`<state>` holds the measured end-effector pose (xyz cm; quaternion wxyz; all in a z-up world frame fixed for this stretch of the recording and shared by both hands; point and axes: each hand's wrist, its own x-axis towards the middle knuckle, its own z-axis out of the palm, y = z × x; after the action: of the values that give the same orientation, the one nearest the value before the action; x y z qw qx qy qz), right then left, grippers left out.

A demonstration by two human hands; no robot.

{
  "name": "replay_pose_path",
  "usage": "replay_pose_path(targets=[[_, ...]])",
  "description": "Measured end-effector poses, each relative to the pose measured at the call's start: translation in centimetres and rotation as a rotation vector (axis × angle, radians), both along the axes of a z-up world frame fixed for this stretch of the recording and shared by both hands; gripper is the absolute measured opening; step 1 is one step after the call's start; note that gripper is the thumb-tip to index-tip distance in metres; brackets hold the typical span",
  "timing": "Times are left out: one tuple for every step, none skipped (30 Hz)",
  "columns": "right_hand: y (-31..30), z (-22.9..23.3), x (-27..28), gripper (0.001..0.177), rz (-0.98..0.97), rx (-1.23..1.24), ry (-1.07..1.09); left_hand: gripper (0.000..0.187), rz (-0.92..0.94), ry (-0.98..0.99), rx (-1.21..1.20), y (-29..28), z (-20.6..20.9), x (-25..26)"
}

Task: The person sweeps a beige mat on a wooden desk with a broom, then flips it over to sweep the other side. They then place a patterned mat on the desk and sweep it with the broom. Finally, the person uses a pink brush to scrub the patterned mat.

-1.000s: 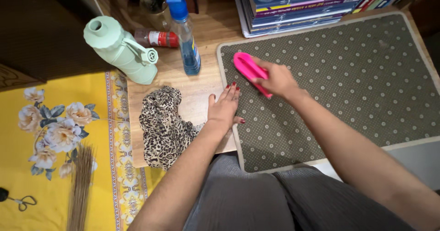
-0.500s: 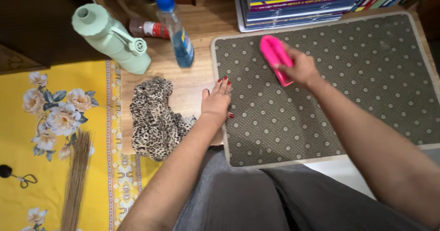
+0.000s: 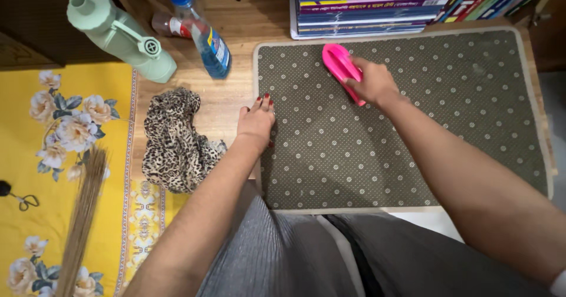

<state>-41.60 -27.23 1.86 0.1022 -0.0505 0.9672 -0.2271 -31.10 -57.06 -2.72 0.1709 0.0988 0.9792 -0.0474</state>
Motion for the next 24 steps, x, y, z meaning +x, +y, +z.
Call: replay_pose_path(targets=[[0.7, -0.1, -0.3, 0.063, -0.004, -0.016, 0.001, 0.103, -0.002, 0.000, -0.016, 0.3, 0.2, -0.2], [1.7, -0.2, -0.6, 0.062, -0.008, -0.032, 0.001, 0.103, 0.009, -0.026, -0.033, 0.6, 0.5, -0.2], [3.0, -0.2, -0.9, 0.061, -0.017, -0.048, 0.002, 0.104, 0.016, -0.051, -0.051, 0.7, 0.8, -0.2], [4.3, -0.1, -1.2, 0.061, -0.032, -0.030, -0.002, 0.105, 0.023, -0.077, -0.068, 0.9, 1.1, -0.3], [5.6, -0.1, -1.3, 0.061, -0.046, -0.011, -0.008, 0.106, 0.023, -0.057, -0.065, 1.0, 1.2, -0.3], [6.8, -0.1, -1.5, 0.062, -0.059, 0.008, -0.014, 0.106, 0.023, -0.037, -0.062, 1.1, 1.2, -0.4], [7.7, -0.1, -1.5, 0.062, -0.095, 0.014, 0.013, 0.106, 0.030, -0.017, -0.058, 1.0, 1.3, -0.3], [8.6, -0.1, -1.4, 0.062, -0.131, 0.020, 0.040, 0.106, 0.040, -0.027, -0.062, 1.1, 1.3, -0.3], [9.5, -0.1, -1.3, 0.062, -0.166, 0.028, 0.067, 0.107, 0.049, -0.037, -0.065, 1.2, 1.3, -0.4], [10.1, -0.3, -1.2, 0.062, -0.180, -0.003, 0.121, 0.107, 0.059, -0.047, -0.068, 1.3, 1.2, -0.3], [10.5, -0.7, -0.9, 0.062, -0.201, -0.039, 0.175, 0.102, 0.065, -0.054, -0.070, 1.3, 1.3, -0.3], [11.0, -1.1, -0.8, 0.063, -0.223, -0.074, 0.229, 0.097, 0.071, -0.061, -0.071, 1.4, 1.3, -0.2], [11.6, -1.4, -0.7, 0.062, -0.207, -0.097, 0.161, 0.093, 0.075, -0.071, -0.075, 1.4, 1.4, -0.2], [12.3, -1.7, -0.6, 0.060, -0.191, -0.121, 0.093, 0.093, 0.066, -0.069, -0.080, 1.4, 1.4, -0.2], [13.0, -2.0, -0.8, 0.059, -0.166, -0.140, 0.026, 0.094, 0.065, -0.066, -0.079, 1.5, 1.4, -0.2], [13.9, -2.2, -1.2, 0.061, -0.164, -0.080, 0.043, 0.094, 0.064, -0.063, -0.079, 1.5, 1.4, -0.2], [15.3, -2.1, -1.9, 0.064, -0.159, -0.020, 0.060, 0.099, 0.072, -0.067, -0.073, 1.5, 1.4, -0.2], [16.9, -2.0, -2.6, 0.066, -0.155, 0.040, 0.077, 0.105, 0.080, -0.070, -0.068, 1.5, 1.4, -0.2], [18.6, -1.9, -3.0, 0.066, -0.186, 0.046, 0.059, 0.110, 0.081, -0.074, -0.066, 1.5, 1.5, -0.3], [20.5, -1.8, -3.4, 0.066, -0.217, 0.052, 0.041, 0.111, 0.084, -0.078, -0.069, 1.6, 1.7, -0.3], [22.2, -1.7, -3.5, 0.066, -0.246, 0.061, 0.023, 0.111, 0.090, -0.082, -0.070, 1.7, 1.8, -0.2], [23.8, -1.8, -3.4, 0.064, -0.301, 0.062, 0.063, 0.112, 0.095, -0.086, -0.071, 1.8, 1.9, -0.1], [25.1, -1.8, -3.3, 0.063, -0.350, 0.065, 0.106, 0.113, 0.095, -0.083, -0.078, 1.9, 1.9, -0.1], [26.1, -1.8, -3.3, 0.062, -0.399, 0.067, 0.148, 0.114, 0.094, -0.079, -0.086, 1.9, 2.0, -0.2]])
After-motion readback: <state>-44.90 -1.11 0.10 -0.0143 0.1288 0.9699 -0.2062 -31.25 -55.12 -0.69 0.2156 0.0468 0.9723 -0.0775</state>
